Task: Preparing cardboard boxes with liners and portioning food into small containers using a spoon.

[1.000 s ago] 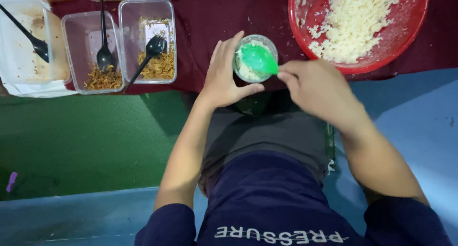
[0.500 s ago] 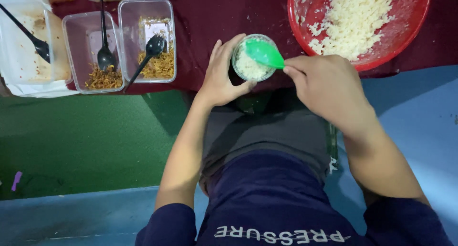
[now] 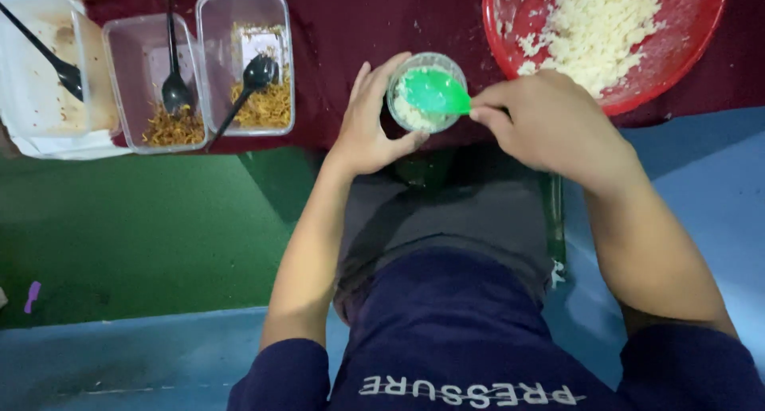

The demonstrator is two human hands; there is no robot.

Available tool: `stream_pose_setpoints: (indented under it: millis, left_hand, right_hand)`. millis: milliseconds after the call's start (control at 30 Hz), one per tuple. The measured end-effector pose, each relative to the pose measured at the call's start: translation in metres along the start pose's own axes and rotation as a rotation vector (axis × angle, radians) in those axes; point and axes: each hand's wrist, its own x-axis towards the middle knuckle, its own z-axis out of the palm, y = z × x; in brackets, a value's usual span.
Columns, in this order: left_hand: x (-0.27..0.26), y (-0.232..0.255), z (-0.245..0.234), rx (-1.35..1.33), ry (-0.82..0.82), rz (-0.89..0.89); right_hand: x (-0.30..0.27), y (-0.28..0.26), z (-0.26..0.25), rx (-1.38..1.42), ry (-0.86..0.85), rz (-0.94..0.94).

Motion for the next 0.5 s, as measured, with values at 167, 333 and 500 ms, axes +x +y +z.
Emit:
stream_pose_setpoints:
  millis: [167, 333, 500]
  left_hand:
    - [-0.002, -0.004, -0.001, -0.029, -0.036, -0.012]
    - [0.001, 0.004, 0.003, 0.02, -0.009, -0.039]
    - [-0.006, -0.006, 0.005, -0.059, 0.083, 0.019]
  right_hand:
    - [-0.018, -0.02, -0.039, 0.165, -0.105, 0.192]
    - [-0.017, -0.006, 0.003, 0.046, 0.068, 0.12]
    - [-0.024, -0.014, -0.011, 0.17, 0.049, 0.148]
